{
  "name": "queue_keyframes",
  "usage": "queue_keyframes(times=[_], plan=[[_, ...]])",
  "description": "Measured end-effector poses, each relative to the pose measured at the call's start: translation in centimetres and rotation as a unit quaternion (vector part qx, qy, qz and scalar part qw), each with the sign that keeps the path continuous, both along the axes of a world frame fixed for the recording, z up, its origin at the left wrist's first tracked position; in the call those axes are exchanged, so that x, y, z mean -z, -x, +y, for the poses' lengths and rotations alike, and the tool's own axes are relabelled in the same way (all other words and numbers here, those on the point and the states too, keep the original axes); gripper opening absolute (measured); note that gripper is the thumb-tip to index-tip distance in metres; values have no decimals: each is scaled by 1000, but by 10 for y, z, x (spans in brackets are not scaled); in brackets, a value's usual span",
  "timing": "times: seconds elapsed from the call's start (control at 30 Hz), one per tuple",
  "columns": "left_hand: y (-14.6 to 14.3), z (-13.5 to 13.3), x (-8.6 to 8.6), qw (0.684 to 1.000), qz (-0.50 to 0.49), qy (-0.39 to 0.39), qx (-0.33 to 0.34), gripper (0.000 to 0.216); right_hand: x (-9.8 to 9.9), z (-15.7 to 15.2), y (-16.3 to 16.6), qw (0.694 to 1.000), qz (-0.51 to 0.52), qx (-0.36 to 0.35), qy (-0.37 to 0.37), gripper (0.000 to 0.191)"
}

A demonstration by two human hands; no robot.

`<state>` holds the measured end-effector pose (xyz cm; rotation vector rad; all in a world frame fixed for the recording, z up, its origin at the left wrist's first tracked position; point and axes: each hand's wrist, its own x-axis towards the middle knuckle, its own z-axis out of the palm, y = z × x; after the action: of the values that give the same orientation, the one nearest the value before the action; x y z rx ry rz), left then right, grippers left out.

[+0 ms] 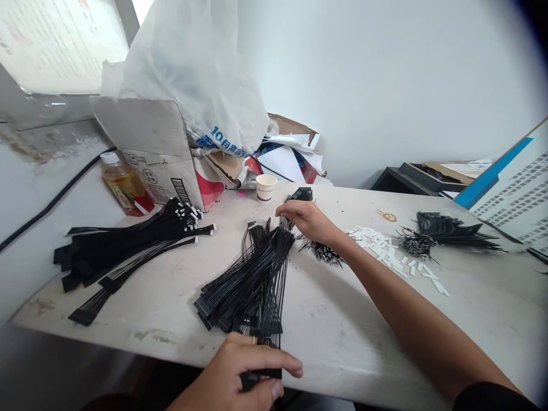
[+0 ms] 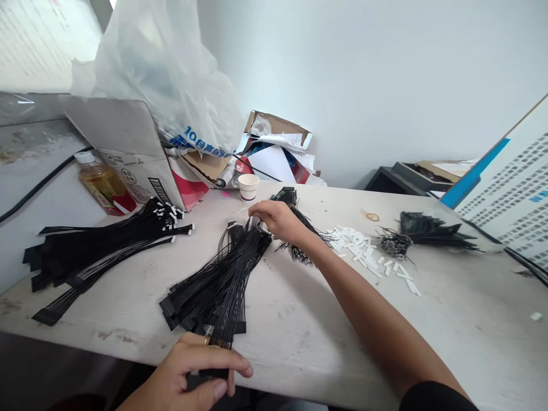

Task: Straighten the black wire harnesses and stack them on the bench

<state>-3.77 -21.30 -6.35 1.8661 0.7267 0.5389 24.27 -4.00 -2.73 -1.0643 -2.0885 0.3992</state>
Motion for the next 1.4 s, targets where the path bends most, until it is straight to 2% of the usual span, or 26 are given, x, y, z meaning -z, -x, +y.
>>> queue_keyframes(times=[0.1, 0.2, 0.27, 0.37, 0.5, 0.6, 0.73, 0.87, 0.97, 1.03, 1.13, 1.23, 1.33, 1.37, 1.4], plan=[[-6, 12, 0, 982, -23, -186, 34, 45, 4, 1, -2, 999, 25, -3, 20, 25], [-12, 19, 0, 936, -37, -335, 105, 47, 4, -2, 1, 998, 46, -14, 41, 24], [-13, 20, 0, 911, -21, -396, 113, 44, 2, -6, 4, 995, 80, -9, 61, 25], [-10, 19, 3, 880, -41, -466, 78, 36, -1, -11, 9, 983, 148, 6, 108, 25], [-7, 17, 9, 840, -63, -538, 36, 17, -3, -17, 12, 947, 237, -34, 215, 23], [-6, 15, 10, 830, -26, -555, 50, 12, -5, -20, 15, 922, 289, -51, 254, 22], [-6, 15, 10, 827, -22, -558, 66, 15, -8, -23, 20, 904, 347, -30, 248, 15], [-6, 17, 11, 830, -13, -553, 77, 18, -14, -29, 30, 886, 397, -16, 240, 17], [-6, 18, 14, 838, -16, -539, 84, 18, -22, -39, 42, 840, 474, 2, 264, 22], [-6, 18, 18, 844, -55, -529, 68, 17, -29, -47, 50, 807, 518, 13, 285, 23], [-5, 20, 25, 848, -123, -514, 46, 20, -36, -55, 58, 790, 536, 2, 296, 24], [-1, 24, 30, 860, -146, -484, 66, 29, -38, -58, 59, 772, 545, -24, 328, 33], [2, 27, 32, 871, -144, -463, 78, 34, -39, -60, 58, 702, 581, -64, 407, 34], [3, 27, 32, 872, -143, -461, 76, 35, -39, -60, 58, 686, 583, -76, 429, 31], [4, 27, 31, 872, -146, -461, 72, 35, -38, -61, 58, 682, 576, -85, 442, 26]])
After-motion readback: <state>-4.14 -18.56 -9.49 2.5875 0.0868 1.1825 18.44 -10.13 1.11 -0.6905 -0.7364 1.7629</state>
